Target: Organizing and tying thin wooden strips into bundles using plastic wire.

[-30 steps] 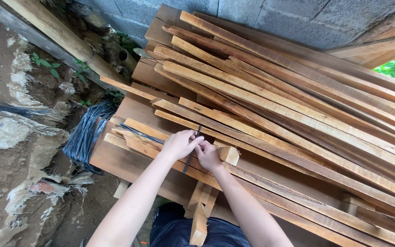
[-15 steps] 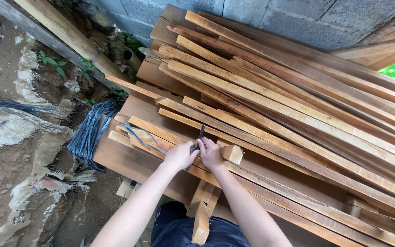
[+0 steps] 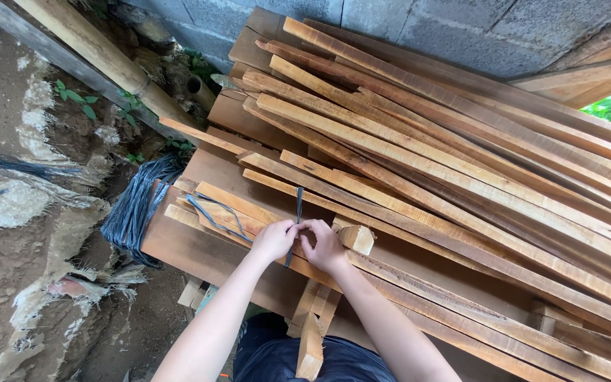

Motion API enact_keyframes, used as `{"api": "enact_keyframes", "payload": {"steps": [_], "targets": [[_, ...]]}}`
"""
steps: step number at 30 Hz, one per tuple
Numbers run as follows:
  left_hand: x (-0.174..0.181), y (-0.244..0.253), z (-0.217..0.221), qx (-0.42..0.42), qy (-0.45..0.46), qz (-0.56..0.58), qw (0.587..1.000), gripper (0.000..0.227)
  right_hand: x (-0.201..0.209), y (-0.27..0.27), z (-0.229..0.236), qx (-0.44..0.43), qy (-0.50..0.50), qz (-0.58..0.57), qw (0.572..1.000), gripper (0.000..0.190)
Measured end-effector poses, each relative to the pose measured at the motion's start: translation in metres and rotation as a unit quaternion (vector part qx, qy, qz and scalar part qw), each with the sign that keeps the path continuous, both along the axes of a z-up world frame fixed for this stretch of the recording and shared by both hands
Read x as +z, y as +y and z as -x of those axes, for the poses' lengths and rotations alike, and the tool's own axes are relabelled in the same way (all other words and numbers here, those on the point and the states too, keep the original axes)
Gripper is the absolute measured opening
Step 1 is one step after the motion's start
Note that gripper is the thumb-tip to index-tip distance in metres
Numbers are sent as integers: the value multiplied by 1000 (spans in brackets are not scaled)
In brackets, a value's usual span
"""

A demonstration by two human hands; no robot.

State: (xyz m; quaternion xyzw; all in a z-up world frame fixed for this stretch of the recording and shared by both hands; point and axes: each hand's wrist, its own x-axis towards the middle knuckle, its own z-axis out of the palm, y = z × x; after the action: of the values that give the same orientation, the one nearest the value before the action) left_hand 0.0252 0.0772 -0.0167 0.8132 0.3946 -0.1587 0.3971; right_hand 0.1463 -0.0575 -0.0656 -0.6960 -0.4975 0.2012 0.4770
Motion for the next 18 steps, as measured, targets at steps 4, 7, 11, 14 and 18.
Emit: {"api": "enact_keyframes", "payload": {"steps": [4,7,11,14,18], "targets": [[38,-6,-8,-10,-18,22,1000,34,7,2,2,1,-90,-56,994,29],[54,-9,-12,-19,-15,47,999,35,0,1,2,1,-104,-67,992,34],[56,-8,-7,-70,6,10,997,27,-1,0,3,-6,-69,-47,997,23],[55,-4,-2,-65,-6,-27,997,21,-3,4,-4,23,-33,-39,998,16],[39,8,9,7,-84,-5,996,17,-3,5,-9,60,26,-41,997,15]]}}
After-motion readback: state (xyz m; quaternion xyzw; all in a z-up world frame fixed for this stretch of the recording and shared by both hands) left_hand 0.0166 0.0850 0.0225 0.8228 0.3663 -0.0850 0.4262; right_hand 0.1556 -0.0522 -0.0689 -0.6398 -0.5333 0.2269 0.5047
